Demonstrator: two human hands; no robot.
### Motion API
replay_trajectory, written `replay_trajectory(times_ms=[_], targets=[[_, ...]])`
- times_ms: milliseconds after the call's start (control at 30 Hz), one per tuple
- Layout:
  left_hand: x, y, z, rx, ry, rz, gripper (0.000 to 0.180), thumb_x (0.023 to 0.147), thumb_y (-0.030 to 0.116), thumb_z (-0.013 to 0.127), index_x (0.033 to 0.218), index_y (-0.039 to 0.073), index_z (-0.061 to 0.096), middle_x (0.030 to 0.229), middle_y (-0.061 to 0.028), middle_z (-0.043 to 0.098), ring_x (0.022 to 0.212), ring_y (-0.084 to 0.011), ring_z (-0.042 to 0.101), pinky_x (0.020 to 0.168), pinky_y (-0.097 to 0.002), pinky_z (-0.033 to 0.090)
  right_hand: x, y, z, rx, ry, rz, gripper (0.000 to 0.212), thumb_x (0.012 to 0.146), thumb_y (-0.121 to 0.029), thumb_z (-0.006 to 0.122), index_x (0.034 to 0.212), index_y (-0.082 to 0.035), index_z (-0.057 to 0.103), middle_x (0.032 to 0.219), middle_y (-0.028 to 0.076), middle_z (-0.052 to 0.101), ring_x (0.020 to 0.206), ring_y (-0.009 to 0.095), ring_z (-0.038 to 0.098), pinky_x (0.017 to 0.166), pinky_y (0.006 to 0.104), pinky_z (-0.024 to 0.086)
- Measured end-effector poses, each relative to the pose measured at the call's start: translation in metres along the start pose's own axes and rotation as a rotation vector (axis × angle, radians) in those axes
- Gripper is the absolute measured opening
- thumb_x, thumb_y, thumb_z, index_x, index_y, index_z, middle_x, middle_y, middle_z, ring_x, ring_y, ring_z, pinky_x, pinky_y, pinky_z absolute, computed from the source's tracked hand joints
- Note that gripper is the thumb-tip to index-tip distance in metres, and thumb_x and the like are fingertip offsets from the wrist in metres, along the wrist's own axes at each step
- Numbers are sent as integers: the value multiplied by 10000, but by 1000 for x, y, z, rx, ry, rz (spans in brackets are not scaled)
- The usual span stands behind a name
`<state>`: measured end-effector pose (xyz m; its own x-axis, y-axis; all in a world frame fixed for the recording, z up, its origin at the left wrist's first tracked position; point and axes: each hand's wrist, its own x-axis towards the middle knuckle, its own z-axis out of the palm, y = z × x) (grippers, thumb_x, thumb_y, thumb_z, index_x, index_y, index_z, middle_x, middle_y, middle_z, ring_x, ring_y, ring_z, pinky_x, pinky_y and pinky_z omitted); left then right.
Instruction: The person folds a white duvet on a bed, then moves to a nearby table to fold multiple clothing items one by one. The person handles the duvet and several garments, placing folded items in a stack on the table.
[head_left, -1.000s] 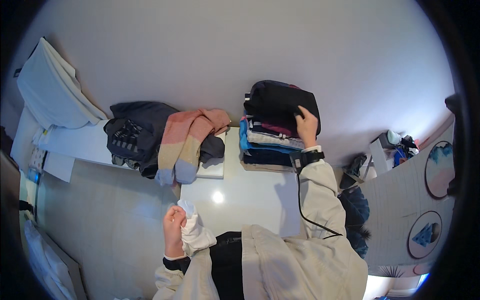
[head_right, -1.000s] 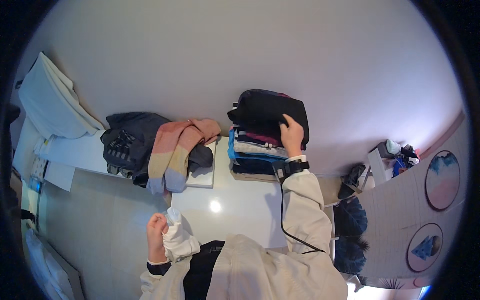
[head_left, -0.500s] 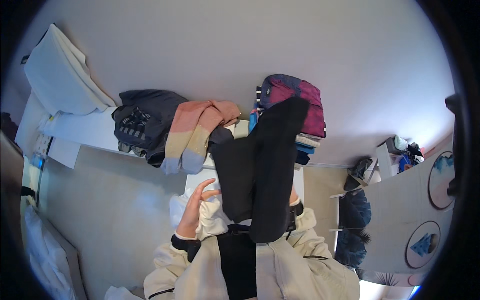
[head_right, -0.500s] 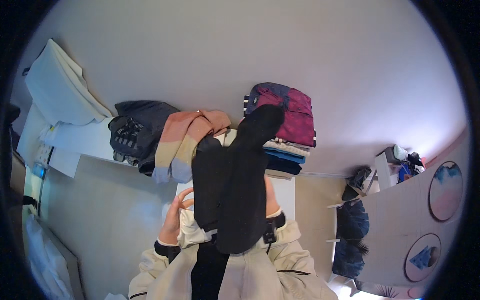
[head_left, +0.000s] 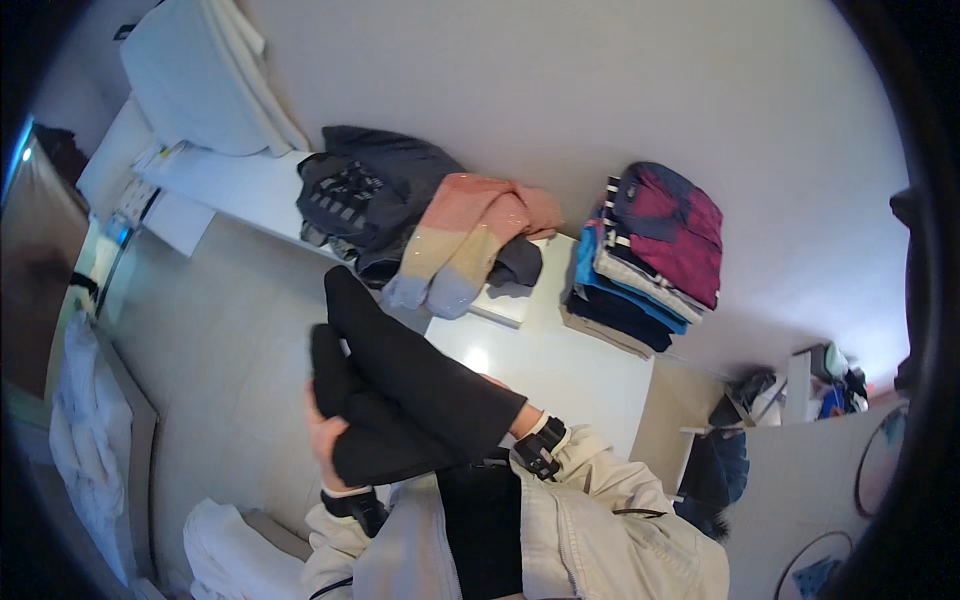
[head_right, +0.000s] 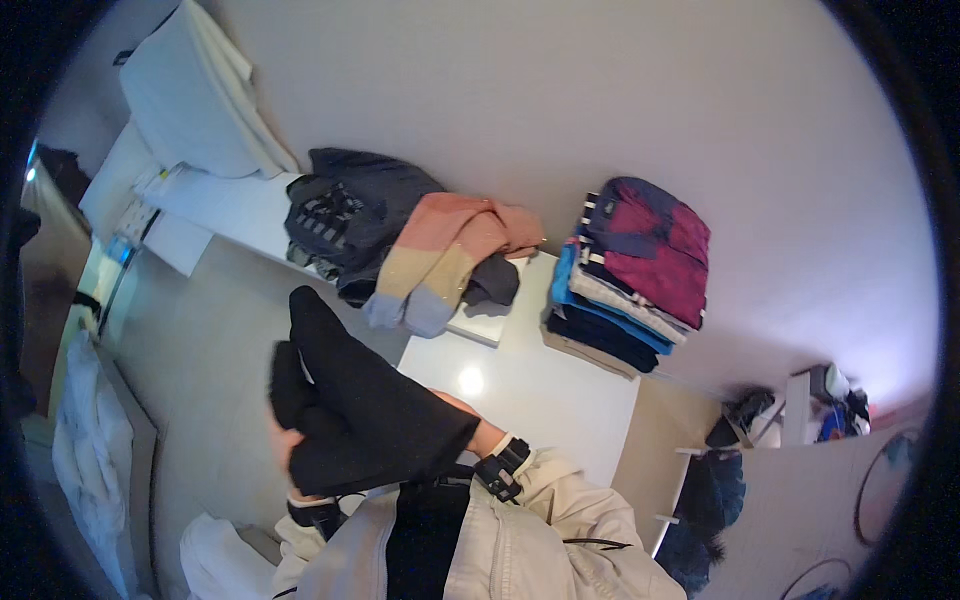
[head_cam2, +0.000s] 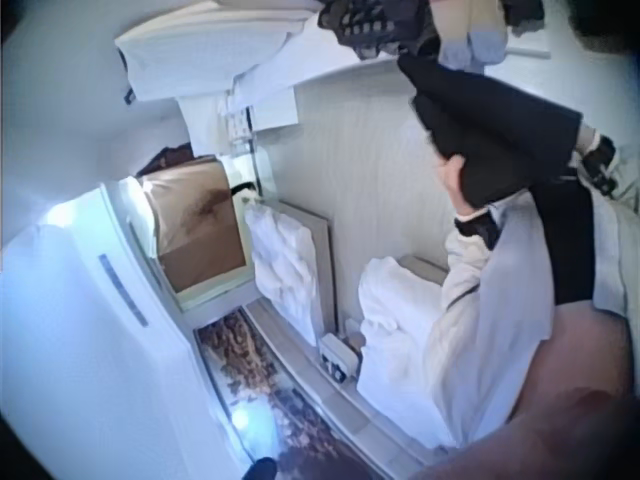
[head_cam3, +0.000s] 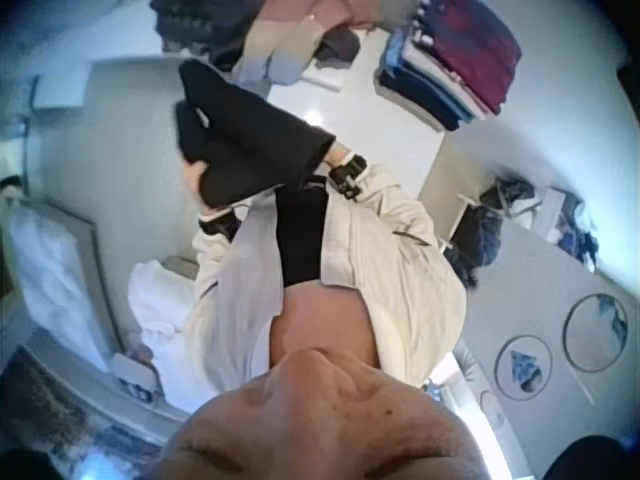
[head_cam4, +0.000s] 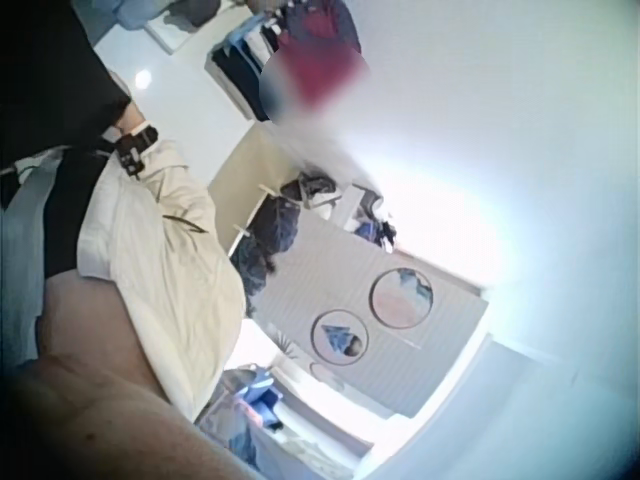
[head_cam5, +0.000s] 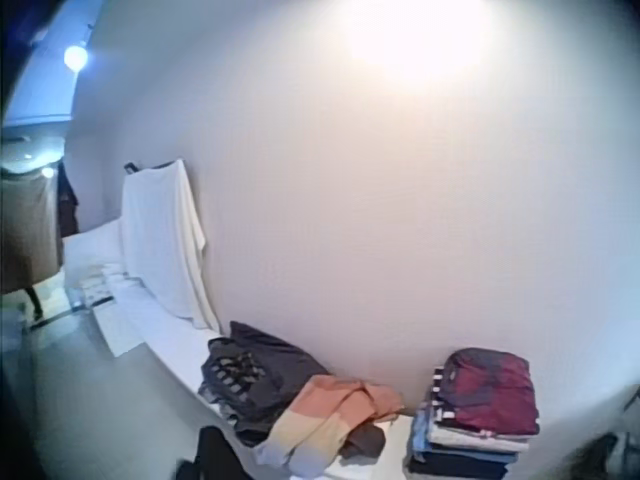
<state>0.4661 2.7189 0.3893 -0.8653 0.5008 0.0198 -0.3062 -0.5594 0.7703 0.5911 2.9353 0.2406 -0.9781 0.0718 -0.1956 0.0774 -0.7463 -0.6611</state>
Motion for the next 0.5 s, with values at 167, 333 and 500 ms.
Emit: replay_trajectory(times_ms=[167,333,500], targets=[[-41,33,-98,293,393,334,462,867,235,498,1264,0,478,1199,-149,579,1052,-268,582,924,-345,466,14,-21,14,394,-66,315,419,1004,-342,350,1187,-18,545,1076,151,655,922,244,653,822,345,528],[-47,40,-95,430,538,537,432,930,316,452,1231,15,523,1185,-140,600,1060,-278,585,941,-365,460,22,-13,14,380,14,405,376,984,-303,387,1078,8,577,952,179,672,788,225,658,731,294,542],[-18,42,-31,-187,42,353,432,969,329,396,1295,57,475,1273,-124,550,1151,-287,535,1015,-400,410,26,-19,24,214,-58,424,308,966,-256,453,1091,-2,574,948,169,670,793,180,654,720,271,539]])
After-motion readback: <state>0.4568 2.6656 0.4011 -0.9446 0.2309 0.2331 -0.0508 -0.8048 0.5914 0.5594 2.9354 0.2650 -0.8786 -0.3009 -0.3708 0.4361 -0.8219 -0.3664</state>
